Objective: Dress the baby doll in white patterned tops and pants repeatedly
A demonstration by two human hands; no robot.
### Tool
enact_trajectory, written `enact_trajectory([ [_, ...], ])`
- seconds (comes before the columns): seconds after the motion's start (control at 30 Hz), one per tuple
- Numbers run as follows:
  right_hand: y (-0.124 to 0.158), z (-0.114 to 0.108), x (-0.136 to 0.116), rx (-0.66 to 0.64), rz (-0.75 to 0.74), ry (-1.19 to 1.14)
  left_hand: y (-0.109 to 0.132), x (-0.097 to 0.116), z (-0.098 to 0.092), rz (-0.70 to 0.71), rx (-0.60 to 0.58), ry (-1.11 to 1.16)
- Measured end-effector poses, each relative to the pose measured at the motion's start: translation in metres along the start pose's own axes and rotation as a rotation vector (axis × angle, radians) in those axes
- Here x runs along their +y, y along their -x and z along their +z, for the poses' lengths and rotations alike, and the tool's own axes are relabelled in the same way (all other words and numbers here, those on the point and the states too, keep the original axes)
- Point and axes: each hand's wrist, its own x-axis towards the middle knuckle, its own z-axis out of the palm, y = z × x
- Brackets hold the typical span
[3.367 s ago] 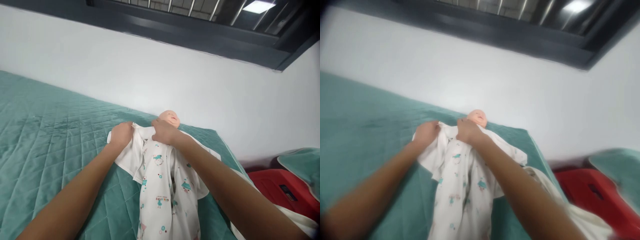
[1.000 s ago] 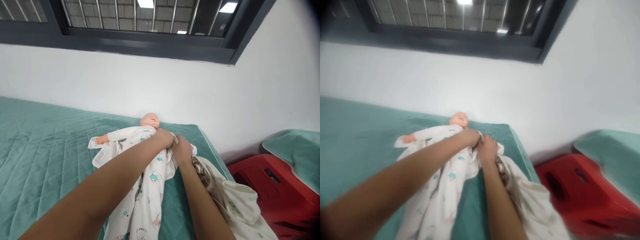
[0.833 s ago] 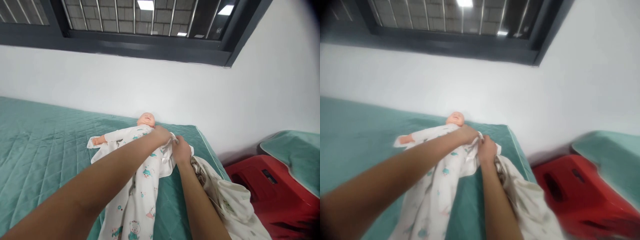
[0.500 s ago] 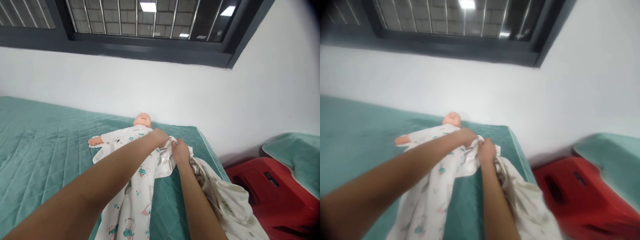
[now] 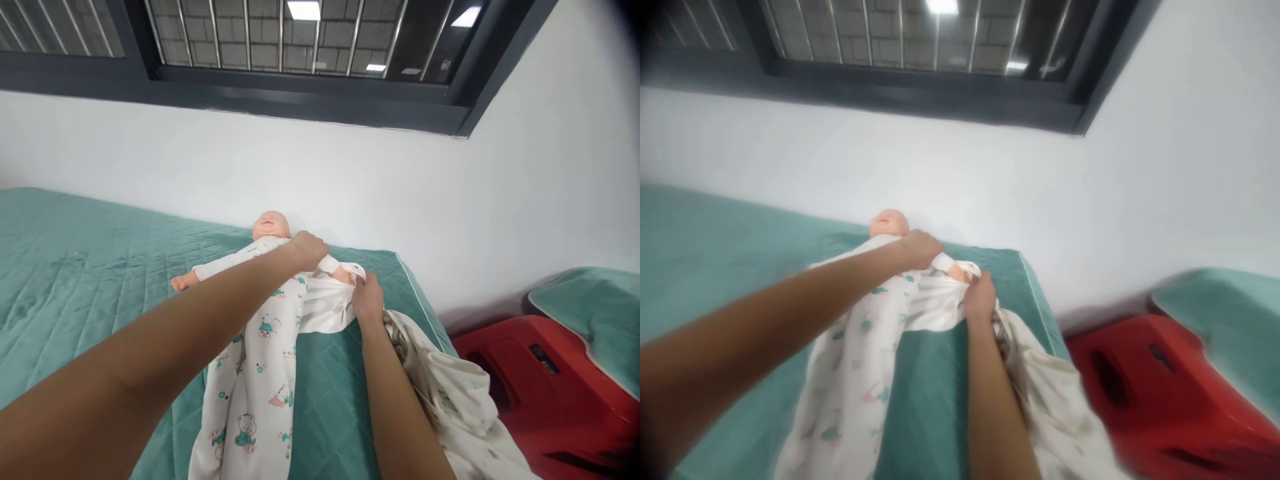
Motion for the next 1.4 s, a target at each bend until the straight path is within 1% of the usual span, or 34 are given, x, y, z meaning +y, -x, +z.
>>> enact_trajectory([
  [0.1, -0.004, 0.003, 0.006, 0.039, 0.029, -0.200, 0.010, -0.007, -0.001, -0.021, -0.003, 0.008],
  [0.2, -0.009, 0.007, 0.009, 0.038, 0.055, -0.455, 0.015, -0.006, 0.004, -0.018, -0.003, 0.031],
  [0.33, -0.015, 0.009, 0.012, 0.006, 0.105, -0.806, 0.006, 0.001, 0.014, 0.016, -0.004, 0.074],
  [0.43, -0.019, 0.008, 0.013, 0.052, 0.130, -0.978, -0.005, 0.010, 0.019, 0.036, -0.021, 0.113],
  [0.53, -0.022, 0.005, 0.015, 0.170, 0.151, -1.056, -0.014, 0.024, 0.020, 0.043, -0.041, 0.152],
  [0.6, -0.023, 0.003, 0.014, 0.270, 0.145, -1.062, -0.014, 0.031, 0.017, 0.033, -0.054, 0.180],
  [0.67, -0.020, 0.002, 0.011, 0.362, 0.108, -1.047, -0.005, 0.031, 0.013, 0.013, -0.060, 0.212],
  [0.73, -0.013, 0.002, 0.003, 0.404, -0.012, -0.979, 0.015, 0.021, 0.011, -0.010, -0.041, 0.243],
  [0.77, -0.007, 0.002, -0.002, 0.392, -0.092, -0.922, 0.028, 0.012, 0.011, -0.031, -0.009, 0.262],
  [0.83, 0.008, 0.006, -0.015, 0.292, -0.254, -0.777, 0.058, -0.011, 0.018, -0.103, 0.089, 0.319],
  [0.9, 0.027, 0.012, -0.031, 0.114, -0.358, -0.660, 0.087, -0.034, 0.031, -0.219, 0.253, 0.496],
  [0.97, 0.046, 0.020, -0.049, -0.092, -0.414, -0.620, 0.112, -0.052, 0.049, -0.268, 0.372, 0.698],
  [1.07, 0.068, 0.028, -0.070, -0.350, -0.455, -0.629, 0.134, -0.063, 0.075, -0.269, 0.483, 0.909],
  [1.13, 0.076, 0.029, -0.079, -0.459, -0.446, -0.595, 0.141, -0.064, 0.087, -0.245, 0.504, 0.987],
  [1.2, 0.079, 0.027, -0.083, -0.520, -0.408, -0.543, 0.146, -0.063, 0.093, -0.207, 0.483, 1.043],
  [1.27, 0.079, 0.024, -0.084, -0.542, -0.376, -0.510, 0.150, -0.061, 0.096, -0.172, 0.469, 1.083],
  [1.3, 0.079, 0.023, -0.084, -0.543, -0.376, -0.500, 0.153, -0.059, 0.098, -0.158, 0.480, 1.098],
  [1.33, 0.079, 0.022, -0.084, -0.540, -0.392, -0.489, 0.154, -0.057, 0.099, -0.145, 0.508, 1.111],
  [1.4, 0.080, 0.021, -0.084, -0.525, -0.471, -0.460, 0.157, -0.050, 0.103, -0.128, 0.595, 1.130],
])
